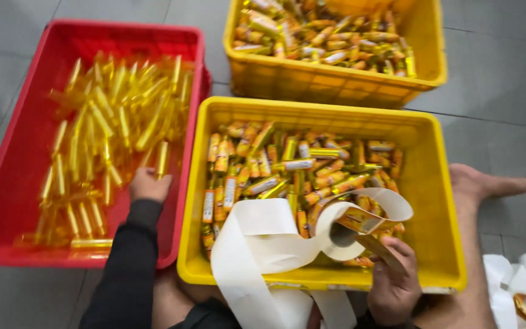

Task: Peeling adhesive labels from a roll and applying them to yellow plastic tubes before placing them in a crate.

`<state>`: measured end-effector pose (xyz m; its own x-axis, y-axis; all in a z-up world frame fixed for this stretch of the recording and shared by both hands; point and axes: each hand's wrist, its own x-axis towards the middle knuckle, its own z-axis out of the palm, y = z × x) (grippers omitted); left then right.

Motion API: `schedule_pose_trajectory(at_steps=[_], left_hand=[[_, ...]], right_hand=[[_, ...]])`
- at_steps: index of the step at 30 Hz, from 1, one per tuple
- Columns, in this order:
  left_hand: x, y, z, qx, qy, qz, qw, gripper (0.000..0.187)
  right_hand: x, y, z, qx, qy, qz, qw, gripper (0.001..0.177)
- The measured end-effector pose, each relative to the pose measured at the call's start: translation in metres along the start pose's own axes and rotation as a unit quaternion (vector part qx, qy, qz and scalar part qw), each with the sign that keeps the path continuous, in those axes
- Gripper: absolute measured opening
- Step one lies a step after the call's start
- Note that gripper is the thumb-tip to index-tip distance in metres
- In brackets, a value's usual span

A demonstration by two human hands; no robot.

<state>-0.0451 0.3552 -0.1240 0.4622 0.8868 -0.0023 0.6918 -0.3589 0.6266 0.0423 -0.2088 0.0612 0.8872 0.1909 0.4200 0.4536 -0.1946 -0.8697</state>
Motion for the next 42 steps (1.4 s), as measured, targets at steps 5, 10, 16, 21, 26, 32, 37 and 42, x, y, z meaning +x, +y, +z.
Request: schedule_pose_trajectory(at_steps=[5, 10, 16, 21, 26, 32, 37, 42], left_hand=[[-0.142, 0.134, -0.079, -0.25, 0.101, 0.075, 0.96, 0.029], [-0.244, 0.191, -0.049, -0.395, 0.001, 0.116, 0.911, 0.037], [-0.275, 0.197, -0.019, -0.267, -0.041, 0.132, 0.954, 0.029], [-0.274, 0.2, -0.025, -0.274, -0.039, 0.07, 0.958, 0.03], [-0.284, 0.207, -0.023, -0.249, 0.023, 0.198, 0.948, 0.029], [-0.291, 0.208, -0.022, -0.201, 0.013, 0.291, 0.935, 0.046], [-0.294, 0.208, -0.025, -0.158, -0.017, 0.328, 0.931, 0.061], [-0.293, 0.203, -0.023, -0.175, 0.012, 0.327, 0.929, 0.055]], right_hand=[[-0.009, 0.042, -0.004, -0.176, -0.041, -0.093, 0.979, 0.048], [-0.005, 0.026, 0.006, -0.236, -0.114, -0.129, 0.957, 0.075], [-0.01, 0.026, 0.006, -0.289, -0.113, -0.157, 0.938, 0.081], [-0.013, 0.021, 0.007, -0.341, -0.129, -0.141, 0.921, 0.078], [-0.015, 0.022, 0.005, -0.354, -0.141, -0.146, 0.913, 0.079], [-0.016, 0.017, 0.003, -0.366, -0.194, -0.12, 0.902, 0.077], [-0.022, 0.017, 0.001, -0.398, -0.227, -0.094, 0.884, 0.076], [-0.027, 0.021, 0.0, -0.37, -0.23, -0.09, 0.896, 0.078]])
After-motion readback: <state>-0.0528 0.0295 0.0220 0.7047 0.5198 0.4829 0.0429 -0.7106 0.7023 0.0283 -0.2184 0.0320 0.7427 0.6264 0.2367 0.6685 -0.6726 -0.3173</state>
